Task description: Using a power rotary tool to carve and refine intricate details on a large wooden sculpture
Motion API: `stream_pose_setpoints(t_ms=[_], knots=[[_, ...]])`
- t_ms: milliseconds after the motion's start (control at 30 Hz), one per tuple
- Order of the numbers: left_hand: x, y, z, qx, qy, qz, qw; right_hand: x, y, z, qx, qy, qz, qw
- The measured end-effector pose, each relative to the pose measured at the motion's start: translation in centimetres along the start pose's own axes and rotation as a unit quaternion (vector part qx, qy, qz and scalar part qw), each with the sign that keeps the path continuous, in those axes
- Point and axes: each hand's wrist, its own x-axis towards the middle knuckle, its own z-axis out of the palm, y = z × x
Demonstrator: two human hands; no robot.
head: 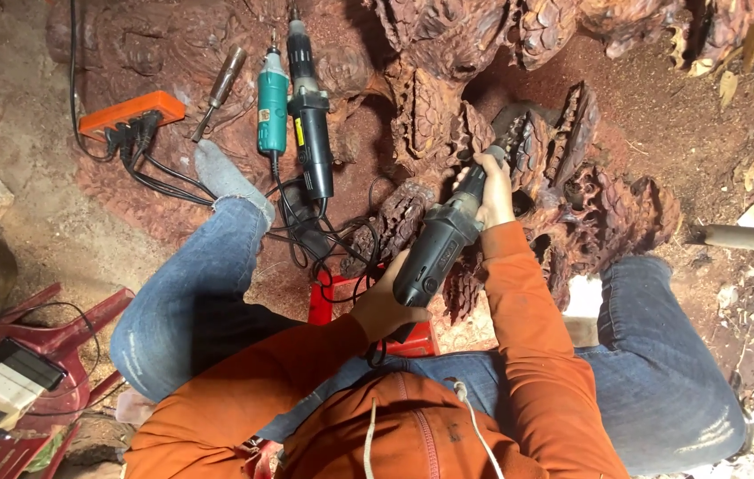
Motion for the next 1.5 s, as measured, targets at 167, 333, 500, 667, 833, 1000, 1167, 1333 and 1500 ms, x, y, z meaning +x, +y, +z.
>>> stream_pose_setpoints(t_ms=[167,333,500,667,833,1000,1167,1333,1500], knots=[[-0.5,0.6,-0.2,0.006,0.005,-0.001,1.000,-0.1,-0.8,0.0,0.015,0.005,0.024,1.000],[-0.2,0.2,-0.5,0.009,0.009,0.010,1.000,-0.3,-1.0,0.3,0.014,0.013,0.026,0.999],[-0.2,-0.2,-0.1,-0.020,0.005,0.000,1.000,1.1,0.3,-0.4,-0.005,0.000,0.019,1.000],[0.2,0.1,-0.4,0.031,0.006,-0.029,0.999,1.7,0.8,-1.0,-0.002,0.006,0.015,1.000],[0.0,0.5,-0.7,0.010,0.013,-0.041,0.999,1.8,0.6,-1.5,0.008,0.005,0.020,1.000],[0.4,1.9,-0.2,0.054,-0.018,-0.030,0.998,0.4,-1.1,-0.7,0.005,-0.006,0.037,0.999],[1.6,2.9,0.0,0.072,-0.031,-0.016,0.997,1.1,-2.9,-0.7,0.001,-0.003,0.063,0.998],[1.3,4.9,1.1,0.027,-0.060,0.018,0.998,3.1,-3.5,-2.0,-0.018,-0.011,0.075,0.997],[0.1,7.5,1.4,0.021,-0.082,0.050,0.995,1.1,-5.2,-0.9,0.027,-0.005,0.089,0.996]])
